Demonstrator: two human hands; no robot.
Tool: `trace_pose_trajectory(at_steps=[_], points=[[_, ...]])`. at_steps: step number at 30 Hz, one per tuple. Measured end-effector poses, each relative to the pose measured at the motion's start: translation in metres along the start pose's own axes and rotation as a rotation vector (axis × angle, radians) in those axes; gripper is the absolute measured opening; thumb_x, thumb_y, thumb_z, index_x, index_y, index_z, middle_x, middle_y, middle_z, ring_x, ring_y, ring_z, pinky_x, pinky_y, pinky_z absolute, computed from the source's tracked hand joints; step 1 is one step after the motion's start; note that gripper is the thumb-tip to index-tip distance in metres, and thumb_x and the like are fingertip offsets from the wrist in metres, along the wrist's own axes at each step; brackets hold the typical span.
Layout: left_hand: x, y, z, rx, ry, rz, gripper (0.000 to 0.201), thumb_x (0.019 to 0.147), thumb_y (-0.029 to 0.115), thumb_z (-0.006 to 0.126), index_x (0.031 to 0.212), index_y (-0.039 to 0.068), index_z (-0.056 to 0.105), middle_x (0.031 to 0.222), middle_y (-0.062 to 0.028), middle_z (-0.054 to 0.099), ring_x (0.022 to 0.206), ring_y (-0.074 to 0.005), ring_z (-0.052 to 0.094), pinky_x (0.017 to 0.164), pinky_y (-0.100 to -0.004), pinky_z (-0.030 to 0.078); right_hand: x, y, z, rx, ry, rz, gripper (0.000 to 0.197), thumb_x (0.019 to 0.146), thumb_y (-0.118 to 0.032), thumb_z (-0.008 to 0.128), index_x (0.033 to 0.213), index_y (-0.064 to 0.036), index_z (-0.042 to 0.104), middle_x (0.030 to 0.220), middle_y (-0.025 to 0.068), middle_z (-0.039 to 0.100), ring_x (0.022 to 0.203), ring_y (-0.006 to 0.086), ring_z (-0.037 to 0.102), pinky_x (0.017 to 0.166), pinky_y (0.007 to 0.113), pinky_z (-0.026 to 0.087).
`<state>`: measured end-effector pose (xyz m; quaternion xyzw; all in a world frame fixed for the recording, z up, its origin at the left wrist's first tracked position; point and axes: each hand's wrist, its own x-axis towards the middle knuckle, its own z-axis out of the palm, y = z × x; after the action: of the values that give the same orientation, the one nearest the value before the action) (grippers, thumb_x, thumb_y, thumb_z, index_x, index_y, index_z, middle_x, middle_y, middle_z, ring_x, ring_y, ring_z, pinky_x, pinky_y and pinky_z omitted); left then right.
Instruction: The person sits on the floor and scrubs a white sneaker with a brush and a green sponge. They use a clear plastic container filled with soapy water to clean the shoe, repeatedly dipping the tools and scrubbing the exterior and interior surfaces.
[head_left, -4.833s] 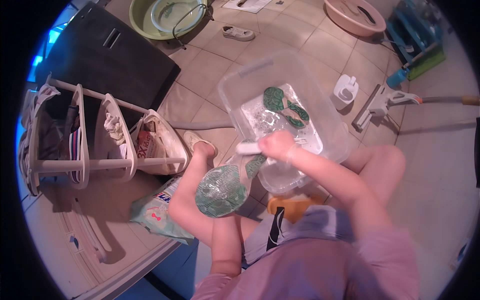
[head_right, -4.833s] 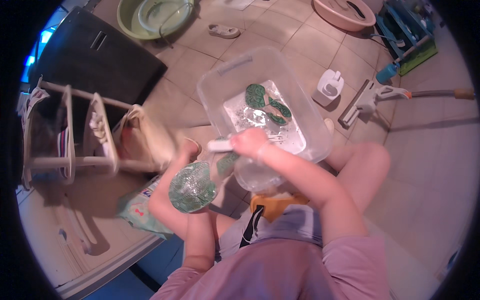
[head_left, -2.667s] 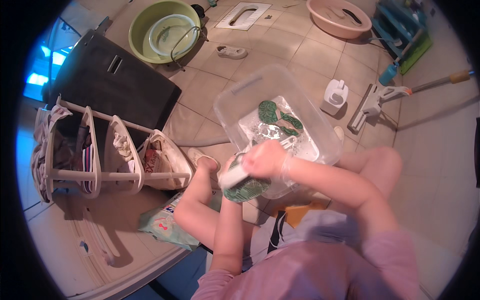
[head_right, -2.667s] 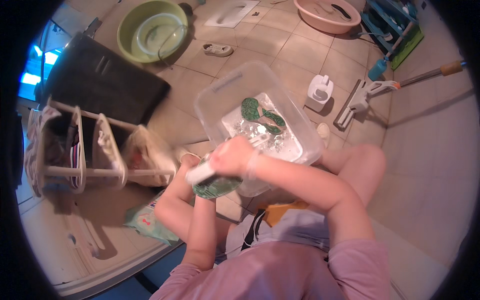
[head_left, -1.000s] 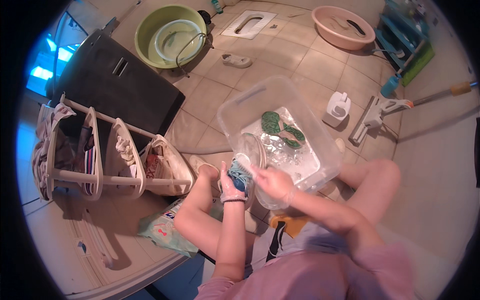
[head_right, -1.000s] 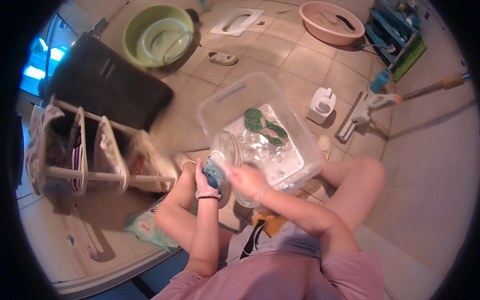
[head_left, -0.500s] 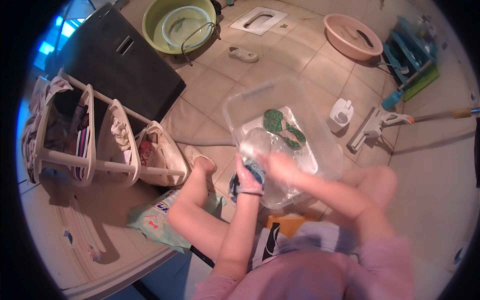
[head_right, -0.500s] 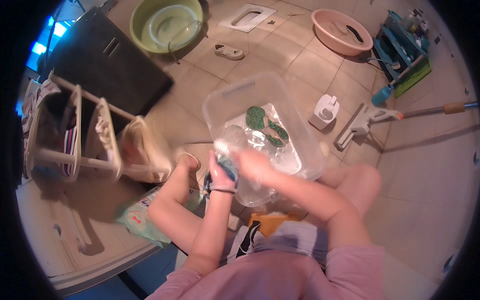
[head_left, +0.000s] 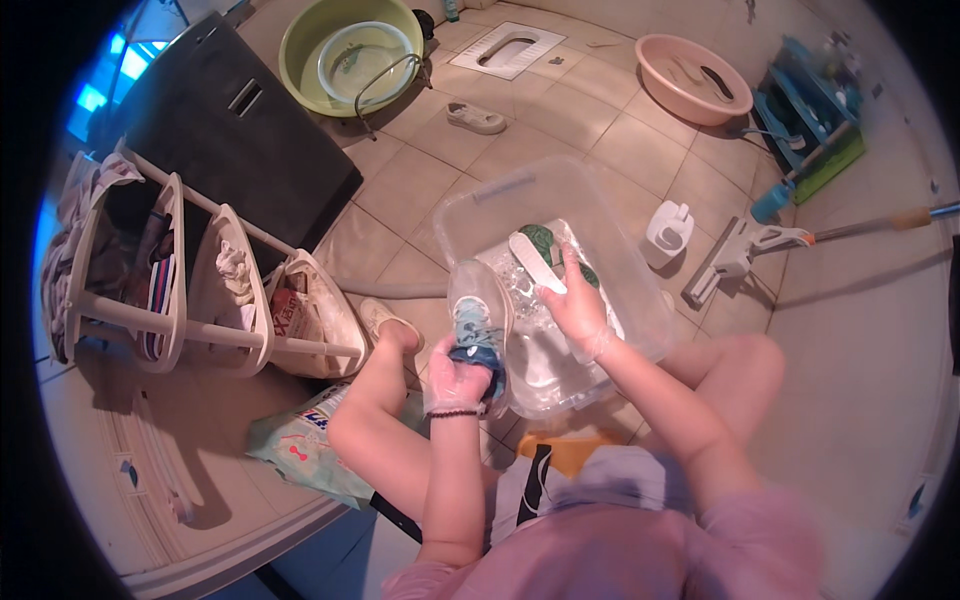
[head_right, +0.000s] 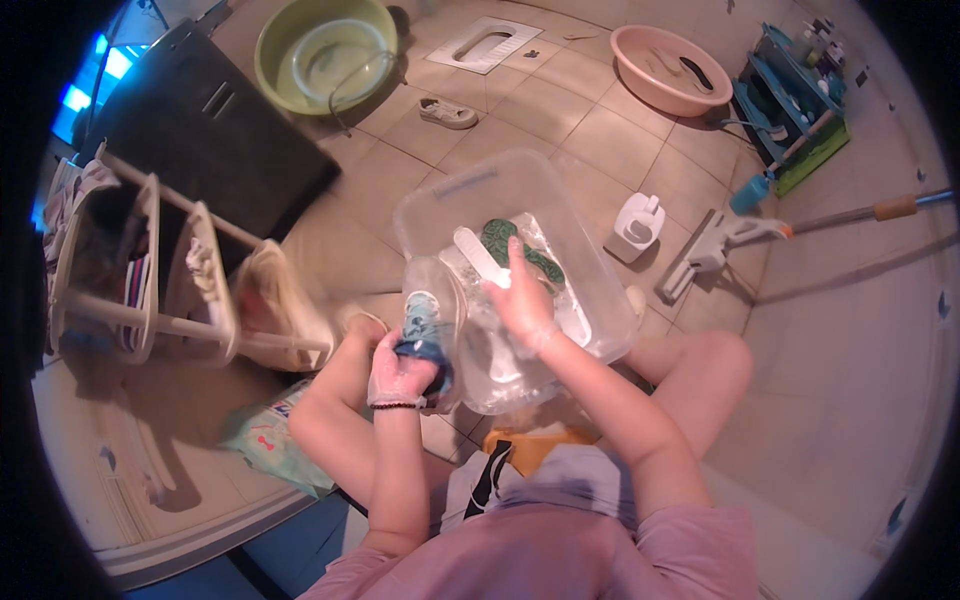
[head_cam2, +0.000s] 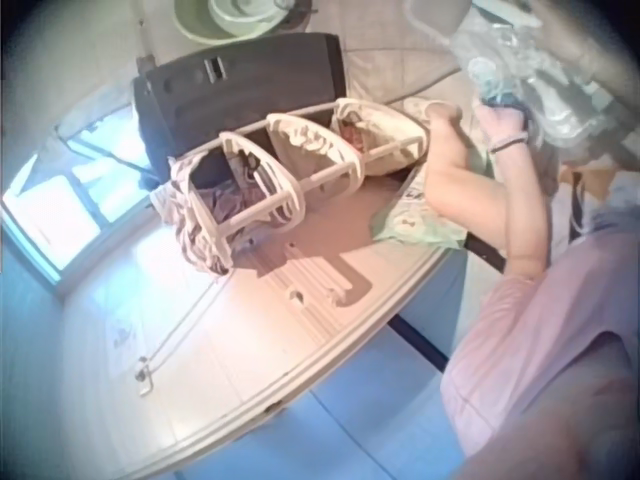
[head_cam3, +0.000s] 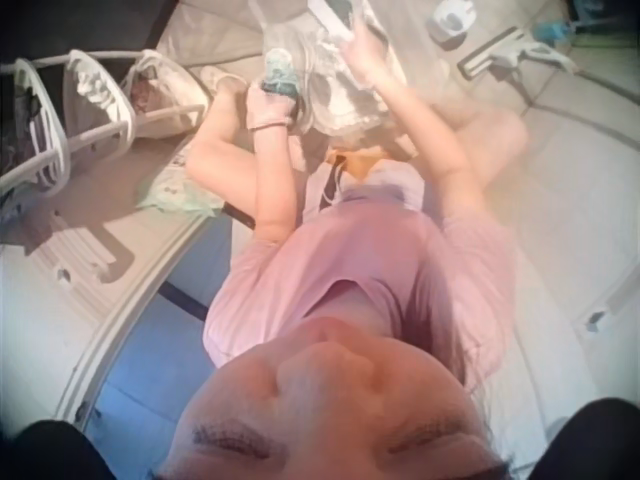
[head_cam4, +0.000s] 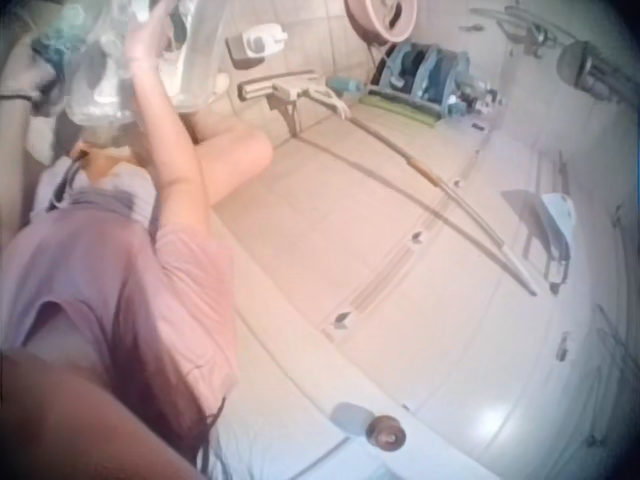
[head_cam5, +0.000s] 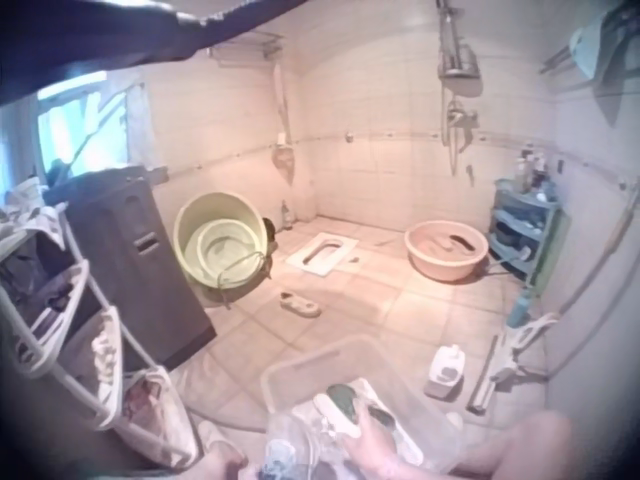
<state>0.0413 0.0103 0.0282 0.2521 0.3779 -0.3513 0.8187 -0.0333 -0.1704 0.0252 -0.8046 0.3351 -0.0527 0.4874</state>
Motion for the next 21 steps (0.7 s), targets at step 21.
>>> trace_pose_trajectory(at_steps=[21], points=[[-0.010,0.006,0.002,-0.072,-0.001,-0.030,0.028,0.093,0.010,0.026,0.109,-0.007,0.042,0.110,-0.0183,0.052,0.098,-0.0298,0.051,0.087,-0.0394,0.044,-0.101,0.007,-0.040,0.126,-0.830,-0.069,0.024,0.090,-0.021,0.048,0.108,-0.0095,0.059,0.076,0.0041,0.060,0.057,0.0123,0.055,0.051,0.025,0.044]])
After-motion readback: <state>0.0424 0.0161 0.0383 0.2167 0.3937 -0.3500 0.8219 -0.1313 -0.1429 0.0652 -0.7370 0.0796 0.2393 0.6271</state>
